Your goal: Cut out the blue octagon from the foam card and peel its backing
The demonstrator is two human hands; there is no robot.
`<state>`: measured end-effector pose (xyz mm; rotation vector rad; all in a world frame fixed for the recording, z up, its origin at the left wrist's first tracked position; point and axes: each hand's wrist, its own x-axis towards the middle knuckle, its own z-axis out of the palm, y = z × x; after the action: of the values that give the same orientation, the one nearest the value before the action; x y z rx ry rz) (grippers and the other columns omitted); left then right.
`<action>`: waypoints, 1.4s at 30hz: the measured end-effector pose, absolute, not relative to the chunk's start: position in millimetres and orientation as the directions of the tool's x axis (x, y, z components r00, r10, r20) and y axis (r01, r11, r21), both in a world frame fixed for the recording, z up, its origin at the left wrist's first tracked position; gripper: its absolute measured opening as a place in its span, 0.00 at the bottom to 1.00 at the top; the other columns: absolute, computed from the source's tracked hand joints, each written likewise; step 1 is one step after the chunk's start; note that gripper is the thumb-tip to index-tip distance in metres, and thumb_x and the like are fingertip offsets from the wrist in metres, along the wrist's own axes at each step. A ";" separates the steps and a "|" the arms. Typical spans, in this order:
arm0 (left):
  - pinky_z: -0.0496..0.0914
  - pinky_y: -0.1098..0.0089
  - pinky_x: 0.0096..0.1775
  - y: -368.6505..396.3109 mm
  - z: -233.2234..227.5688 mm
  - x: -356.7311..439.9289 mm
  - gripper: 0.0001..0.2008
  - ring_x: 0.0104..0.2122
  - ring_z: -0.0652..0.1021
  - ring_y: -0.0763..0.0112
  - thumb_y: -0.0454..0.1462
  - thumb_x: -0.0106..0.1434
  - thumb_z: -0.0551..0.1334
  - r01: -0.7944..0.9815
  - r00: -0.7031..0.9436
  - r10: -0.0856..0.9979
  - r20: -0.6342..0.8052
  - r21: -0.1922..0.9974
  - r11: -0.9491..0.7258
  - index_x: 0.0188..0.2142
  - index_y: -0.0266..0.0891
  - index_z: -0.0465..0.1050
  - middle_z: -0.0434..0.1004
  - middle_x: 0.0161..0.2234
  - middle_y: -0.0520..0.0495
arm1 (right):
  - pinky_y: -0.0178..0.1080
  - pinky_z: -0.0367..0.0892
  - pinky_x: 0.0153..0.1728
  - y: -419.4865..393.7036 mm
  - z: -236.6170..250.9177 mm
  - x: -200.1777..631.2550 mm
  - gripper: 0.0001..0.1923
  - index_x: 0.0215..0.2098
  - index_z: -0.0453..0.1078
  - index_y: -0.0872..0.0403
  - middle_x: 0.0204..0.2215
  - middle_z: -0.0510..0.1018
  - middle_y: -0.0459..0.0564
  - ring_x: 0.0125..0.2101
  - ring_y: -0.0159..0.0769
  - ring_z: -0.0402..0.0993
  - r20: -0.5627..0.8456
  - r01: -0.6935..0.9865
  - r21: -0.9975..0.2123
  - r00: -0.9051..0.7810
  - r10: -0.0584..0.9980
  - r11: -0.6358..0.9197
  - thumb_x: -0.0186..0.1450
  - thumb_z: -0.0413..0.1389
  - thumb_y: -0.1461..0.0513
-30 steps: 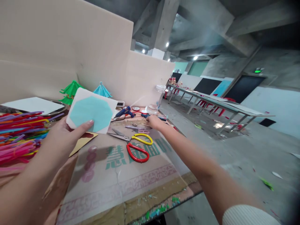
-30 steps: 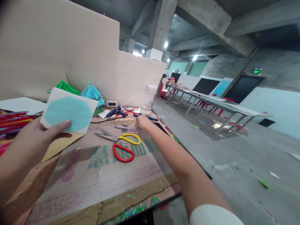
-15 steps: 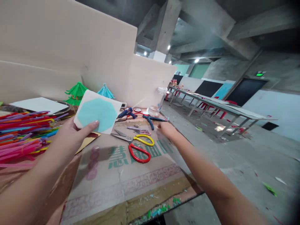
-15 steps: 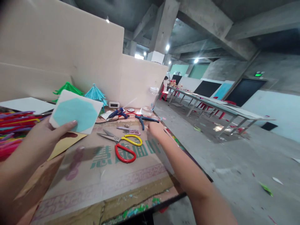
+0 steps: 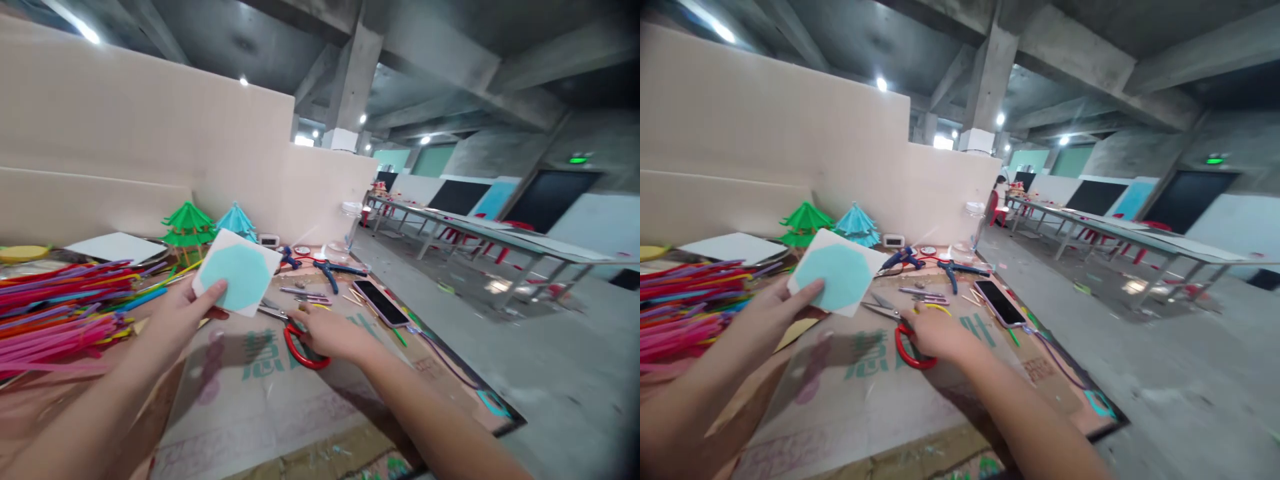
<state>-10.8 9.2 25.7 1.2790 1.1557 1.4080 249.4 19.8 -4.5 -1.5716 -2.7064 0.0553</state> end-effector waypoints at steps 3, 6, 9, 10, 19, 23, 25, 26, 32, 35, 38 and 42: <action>0.75 0.69 0.27 7.5 26.3 -9.4 0.22 0.26 0.77 0.66 0.52 0.50 0.70 0.027 -0.021 0.974 0.226 0.974 -0.225 0.34 0.37 0.75 0.78 0.29 0.47 | 0.37 0.64 0.40 25.9 -10.8 259.5 0.31 0.62 0.61 0.46 0.52 0.70 0.57 0.44 0.44 0.74 -0.012 0.865 -0.080 -0.497 0.867 0.495 0.60 0.54 0.64; 0.75 0.70 0.26 6.9 29.4 -11.0 0.20 0.26 0.76 0.67 0.50 0.51 0.70 0.057 -0.020 0.963 0.270 0.962 -0.269 0.34 0.37 0.75 0.78 0.29 0.47 | 0.37 0.63 0.40 31.8 -16.5 259.9 0.32 0.61 0.62 0.48 0.47 0.70 0.57 0.43 0.44 0.73 -0.029 0.883 -0.106 -0.463 0.886 0.458 0.58 0.54 0.65; 0.74 0.72 0.25 8.6 35.4 -18.7 0.21 0.26 0.76 0.69 0.49 0.50 0.71 0.008 -0.108 0.956 0.273 0.962 -0.274 0.37 0.38 0.74 0.77 0.30 0.49 | 0.36 0.62 0.39 34.3 -17.6 257.6 0.32 0.60 0.63 0.49 0.47 0.70 0.58 0.41 0.42 0.72 -0.038 0.901 -0.148 -0.417 0.908 0.408 0.57 0.54 0.66; 0.73 0.73 0.25 10.0 37.4 -22.2 0.21 0.26 0.75 0.70 0.48 0.50 0.71 -0.034 -0.148 0.951 0.271 0.960 -0.279 0.39 0.39 0.74 0.77 0.30 0.50 | 0.36 0.62 0.38 34.4 -16.8 257.4 0.32 0.60 0.62 0.49 0.48 0.70 0.58 0.41 0.42 0.72 -0.048 0.904 -0.164 -0.407 0.912 0.395 0.57 0.55 0.65; 0.74 0.75 0.24 17.7 37.8 -32.3 0.25 0.28 0.76 0.71 0.47 0.51 0.71 -0.125 -0.229 0.931 0.284 0.940 -0.317 0.45 0.39 0.69 0.75 0.35 0.50 | 0.37 0.60 0.34 27.0 -10.9 259.4 0.33 0.60 0.62 0.50 0.48 0.70 0.60 0.43 0.47 0.73 -0.136 0.924 -0.130 -0.377 0.916 0.360 0.56 0.55 0.62; 0.75 0.73 0.25 13.1 36.5 -27.3 0.26 0.30 0.77 0.69 0.48 0.53 0.70 -0.065 -0.175 0.939 0.296 0.948 -0.311 0.46 0.38 0.67 0.75 0.35 0.50 | 0.39 0.61 0.37 24.5 -10.7 260.3 0.32 0.60 0.62 0.51 0.48 0.70 0.61 0.44 0.49 0.72 -0.107 0.921 -0.150 -0.377 0.920 0.360 0.56 0.55 0.64; 0.75 0.73 0.25 11.9 36.4 -27.0 0.27 0.31 0.77 0.69 0.48 0.54 0.69 -0.062 -0.151 0.943 0.298 0.949 -0.309 0.48 0.39 0.66 0.74 0.35 0.51 | 0.40 0.61 0.38 23.4 -9.3 260.1 0.35 0.62 0.60 0.50 0.49 0.70 0.61 0.44 0.50 0.73 -0.130 0.923 -0.174 -0.367 0.921 0.344 0.56 0.55 0.63; 0.76 0.73 0.25 11.6 36.4 -27.2 0.27 0.31 0.77 0.69 0.48 0.54 0.69 -0.062 -0.140 0.944 0.299 0.949 -0.310 0.48 0.39 0.66 0.74 0.35 0.51 | 0.40 0.62 0.38 22.8 -8.4 259.7 0.35 0.63 0.59 0.51 0.50 0.70 0.62 0.44 0.50 0.73 -0.140 0.925 -0.178 -0.362 0.922 0.336 0.56 0.55 0.63; 0.76 0.72 0.26 10.9 35.5 -26.9 0.23 0.31 0.77 0.69 0.48 0.56 0.68 -0.068 -0.071 0.952 0.297 0.951 -0.301 0.46 0.40 0.67 0.75 0.35 0.51 | 0.43 0.63 0.44 22.7 -3.0 256.3 0.33 0.61 0.61 0.53 0.53 0.69 0.62 0.48 0.51 0.72 -0.154 0.935 -0.239 -0.301 0.941 0.261 0.57 0.55 0.62; 0.76 0.73 0.27 10.8 35.4 -25.8 0.22 0.31 0.77 0.69 0.48 0.55 0.68 -0.065 -0.061 0.959 0.277 0.958 -0.281 0.44 0.38 0.69 0.76 0.33 0.51 | 0.44 0.63 0.47 27.8 -6.7 257.0 0.36 0.65 0.55 0.53 0.60 0.63 0.64 0.52 0.51 0.70 -0.150 0.928 -0.306 -0.266 0.952 0.211 0.59 0.54 0.61; 0.76 0.72 0.28 11.4 37.0 -25.4 0.24 0.31 0.78 0.67 0.49 0.54 0.69 -0.053 -0.061 0.963 0.262 0.963 -0.265 0.44 0.37 0.69 0.76 0.33 0.51 | 0.45 0.63 0.48 30.6 -14.3 255.6 0.34 0.65 0.57 0.49 0.60 0.64 0.63 0.51 0.51 0.71 -0.098 0.917 -0.316 -0.289 0.952 0.246 0.62 0.55 0.57; 0.75 0.73 0.27 10.9 39.2 -23.9 0.28 0.30 0.77 0.68 0.52 0.51 0.69 0.041 -0.107 0.962 0.252 0.968 -0.249 0.43 0.36 0.70 0.78 0.33 0.50 | 0.45 0.64 0.47 22.2 -11.1 256.4 0.27 0.60 0.65 0.47 0.52 0.72 0.59 0.47 0.49 0.74 0.004 0.894 -0.281 -0.363 0.932 0.349 0.63 0.55 0.52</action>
<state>-23.9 10.9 39.2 1.3609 1.1818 1.4671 256.4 22.2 -11.1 -1.6689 -2.4418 0.3472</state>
